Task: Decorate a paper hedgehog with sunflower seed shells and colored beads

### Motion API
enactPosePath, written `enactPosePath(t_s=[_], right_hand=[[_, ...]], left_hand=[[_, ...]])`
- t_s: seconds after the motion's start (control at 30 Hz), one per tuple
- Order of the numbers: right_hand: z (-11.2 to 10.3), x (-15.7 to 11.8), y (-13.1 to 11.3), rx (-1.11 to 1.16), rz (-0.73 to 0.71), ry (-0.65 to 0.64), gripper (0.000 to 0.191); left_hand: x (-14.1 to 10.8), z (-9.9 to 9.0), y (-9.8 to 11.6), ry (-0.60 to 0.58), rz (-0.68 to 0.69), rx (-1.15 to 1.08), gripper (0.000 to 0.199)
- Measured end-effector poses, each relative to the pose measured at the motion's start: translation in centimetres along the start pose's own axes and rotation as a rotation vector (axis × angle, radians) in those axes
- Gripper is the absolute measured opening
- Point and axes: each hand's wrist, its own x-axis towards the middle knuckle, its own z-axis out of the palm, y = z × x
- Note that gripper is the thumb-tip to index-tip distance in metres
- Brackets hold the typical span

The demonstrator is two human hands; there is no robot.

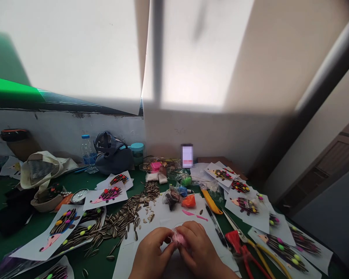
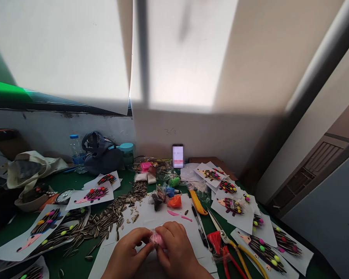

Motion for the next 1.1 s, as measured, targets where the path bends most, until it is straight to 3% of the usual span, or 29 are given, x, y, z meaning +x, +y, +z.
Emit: enactPosePath(t_s=[0.93, 1.1], right_hand=[[0.7, -0.08, 0.63, 0.019, 0.023, -0.048, 0.035], [0.41, -0.08, 0.45, 0.011, 0.02, -0.042, 0.033]], left_hand=[[0.42, 0.2, -0.87, -0.045, -0.006, -0.004, 0.005], [0.34, 0.13, -0.69, -0.04, 0.029, -0.044, 0.012]])
